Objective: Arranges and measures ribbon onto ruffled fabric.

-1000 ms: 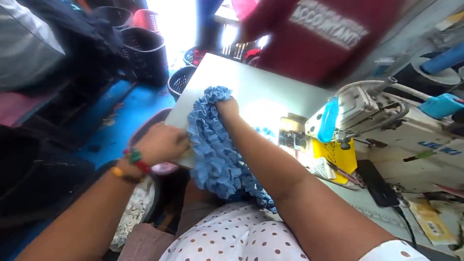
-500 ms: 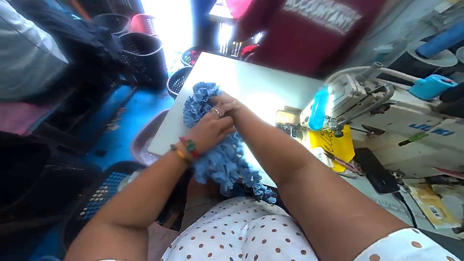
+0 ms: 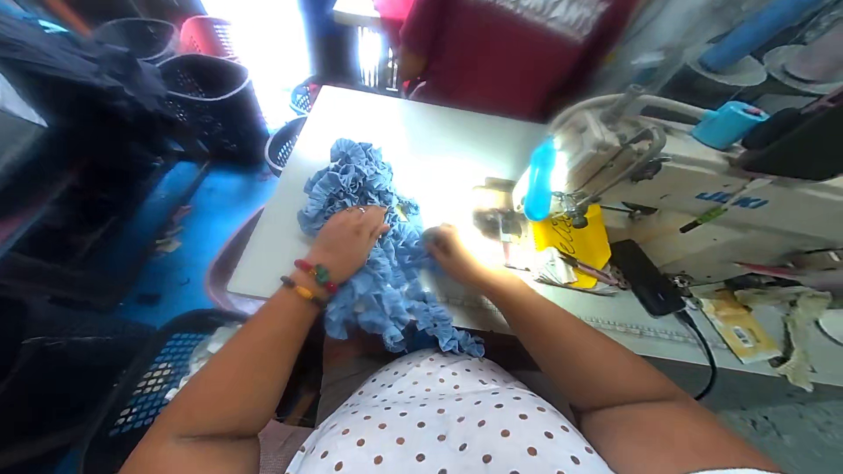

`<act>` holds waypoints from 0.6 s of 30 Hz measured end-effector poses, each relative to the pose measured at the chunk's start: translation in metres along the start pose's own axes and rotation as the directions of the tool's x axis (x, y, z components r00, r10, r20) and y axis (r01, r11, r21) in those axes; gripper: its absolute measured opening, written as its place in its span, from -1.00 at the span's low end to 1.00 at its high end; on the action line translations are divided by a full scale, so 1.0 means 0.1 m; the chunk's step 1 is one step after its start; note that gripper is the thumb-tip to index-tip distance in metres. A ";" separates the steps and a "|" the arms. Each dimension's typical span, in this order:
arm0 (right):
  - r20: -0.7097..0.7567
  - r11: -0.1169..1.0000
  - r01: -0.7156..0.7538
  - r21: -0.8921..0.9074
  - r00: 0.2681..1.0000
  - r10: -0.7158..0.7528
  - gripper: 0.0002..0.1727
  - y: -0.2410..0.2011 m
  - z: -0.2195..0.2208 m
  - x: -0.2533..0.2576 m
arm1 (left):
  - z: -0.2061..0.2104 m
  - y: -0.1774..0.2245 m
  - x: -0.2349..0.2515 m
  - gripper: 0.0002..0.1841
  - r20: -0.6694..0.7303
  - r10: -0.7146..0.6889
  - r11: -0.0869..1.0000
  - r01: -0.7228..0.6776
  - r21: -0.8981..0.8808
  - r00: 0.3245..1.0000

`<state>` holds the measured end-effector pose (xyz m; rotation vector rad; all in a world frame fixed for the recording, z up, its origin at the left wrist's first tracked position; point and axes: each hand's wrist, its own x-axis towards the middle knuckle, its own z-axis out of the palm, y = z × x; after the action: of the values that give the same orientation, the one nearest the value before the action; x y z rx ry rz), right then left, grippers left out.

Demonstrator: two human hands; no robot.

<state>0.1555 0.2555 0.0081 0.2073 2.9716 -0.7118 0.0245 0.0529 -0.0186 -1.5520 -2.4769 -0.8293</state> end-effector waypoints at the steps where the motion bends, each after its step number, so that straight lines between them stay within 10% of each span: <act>1: 0.078 0.997 0.057 0.050 0.995 -0.061 -0.73 -0.05 0.00 -0.12 | 0.01 0.00 0.00 -0.65 -0.005 -0.008 1.000 0.008 0.002 1.000; 4: 0.125 0.970 0.138 0.201 0.978 -0.165 -0.67 -0.12 -0.12 -0.24 | 0.03 0.00 -0.01 -0.65 -0.019 -0.024 1.000 0.024 0.001 1.000; 9: -0.122 0.992 -0.088 0.093 0.988 0.099 -0.45 0.09 -0.10 0.52 | 0.03 0.00 -0.02 -0.65 -0.024 -0.034 0.999 0.034 0.007 0.999; 13: -0.182 0.988 -0.060 0.140 0.980 0.085 -0.72 0.05 0.11 0.70 | 0.02 0.03 -0.03 -0.67 -0.029 -0.041 0.999 0.042 0.028 0.999; 18: -0.002 0.783 0.025 0.622 1.000 -0.031 -0.61 0.01 0.12 0.50 | 0.03 0.01 -0.02 -0.67 -0.033 -0.059 0.998 0.059 0.002 0.998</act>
<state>0.1063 0.2564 -0.0086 0.1915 2.6122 -1.6779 0.0271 0.0534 -0.0216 -1.4585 -2.5106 -0.8528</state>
